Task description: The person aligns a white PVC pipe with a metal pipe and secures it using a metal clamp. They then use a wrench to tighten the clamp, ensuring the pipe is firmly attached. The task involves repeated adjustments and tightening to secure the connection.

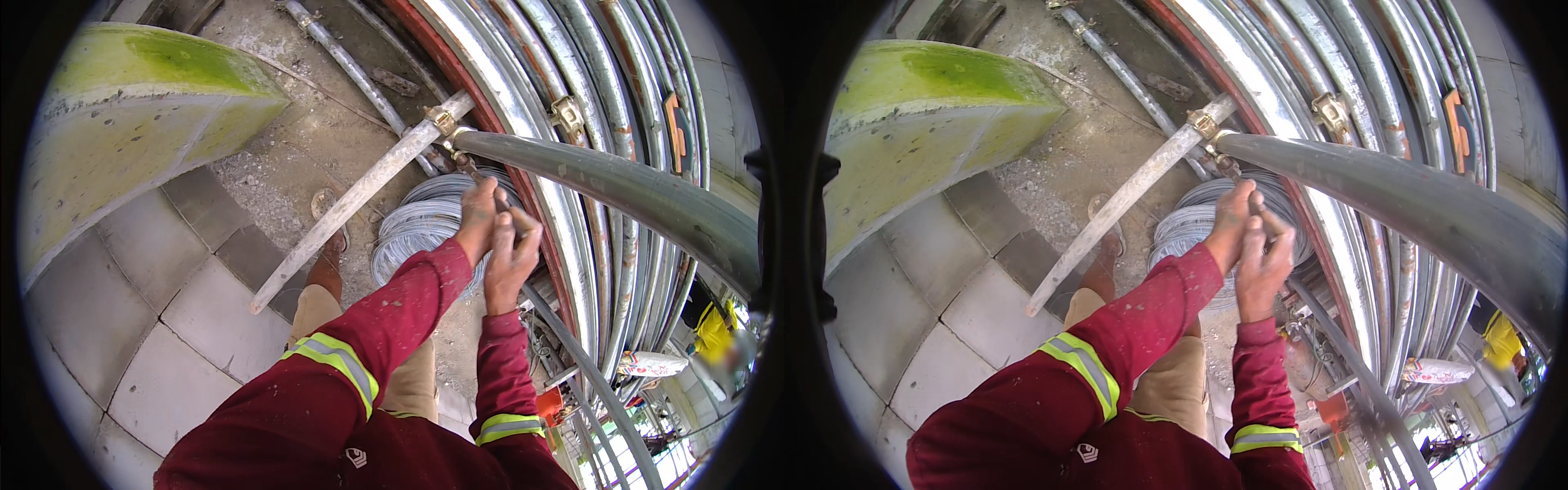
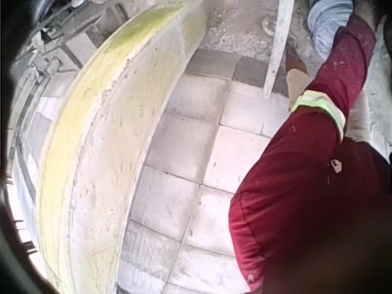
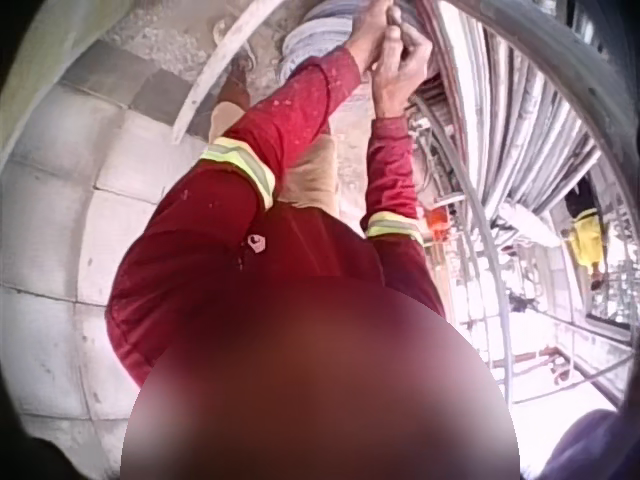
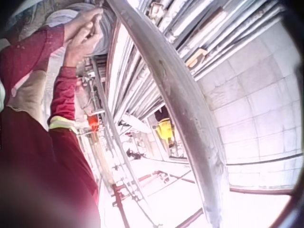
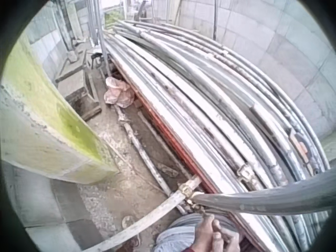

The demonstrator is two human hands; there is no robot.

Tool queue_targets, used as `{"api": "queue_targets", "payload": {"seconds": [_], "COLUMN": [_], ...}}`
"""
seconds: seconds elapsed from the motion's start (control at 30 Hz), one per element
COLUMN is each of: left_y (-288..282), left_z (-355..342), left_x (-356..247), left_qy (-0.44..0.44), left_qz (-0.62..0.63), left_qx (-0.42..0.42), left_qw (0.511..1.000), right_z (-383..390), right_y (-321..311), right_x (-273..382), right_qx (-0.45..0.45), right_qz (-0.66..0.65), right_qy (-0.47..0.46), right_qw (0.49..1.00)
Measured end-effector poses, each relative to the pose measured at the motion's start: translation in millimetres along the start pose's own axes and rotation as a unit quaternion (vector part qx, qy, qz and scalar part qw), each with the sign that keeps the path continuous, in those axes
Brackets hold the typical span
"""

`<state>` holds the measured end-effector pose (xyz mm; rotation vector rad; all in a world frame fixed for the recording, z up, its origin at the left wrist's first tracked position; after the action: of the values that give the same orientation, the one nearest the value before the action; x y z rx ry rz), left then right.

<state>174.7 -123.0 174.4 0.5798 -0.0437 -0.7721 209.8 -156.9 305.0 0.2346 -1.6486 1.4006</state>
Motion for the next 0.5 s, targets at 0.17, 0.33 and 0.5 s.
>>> {"api": "queue_targets", "payload": {"seconds": [0.17, 0.33, 0.5], "left_y": [-69, -44, -4], "left_z": [35, 33, 12], "left_x": [-40, -33, 1], "left_qy": [-0.065, -0.051, -0.025], "left_qz": [-0.118, 0.036, -0.022], "left_qx": [0.085, 0.052, -0.051], "left_qw": [0.987, 0.997, 0.998], "right_z": [98, 55, 10], "right_y": [37, 23, -7], "right_x": [-19, 1, -3], "right_qx": [0.131, 0.104, 0.019], "right_qz": [0.008, 0.055, 0.076], "right_qy": [-0.104, -0.202, -0.155], "right_qw": [0.986, 0.972, 0.985]}}
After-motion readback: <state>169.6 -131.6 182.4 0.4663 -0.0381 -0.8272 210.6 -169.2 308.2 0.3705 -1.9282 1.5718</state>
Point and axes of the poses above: each hand's wrist, its own z-axis away from the middle knuckle, its own y-axis out of the palm, x = y × z, the point moved 4 cm from there along -z, towards the middle knuckle, and after that the axes turned 2 degrees about -x, right-handed, at the moved point
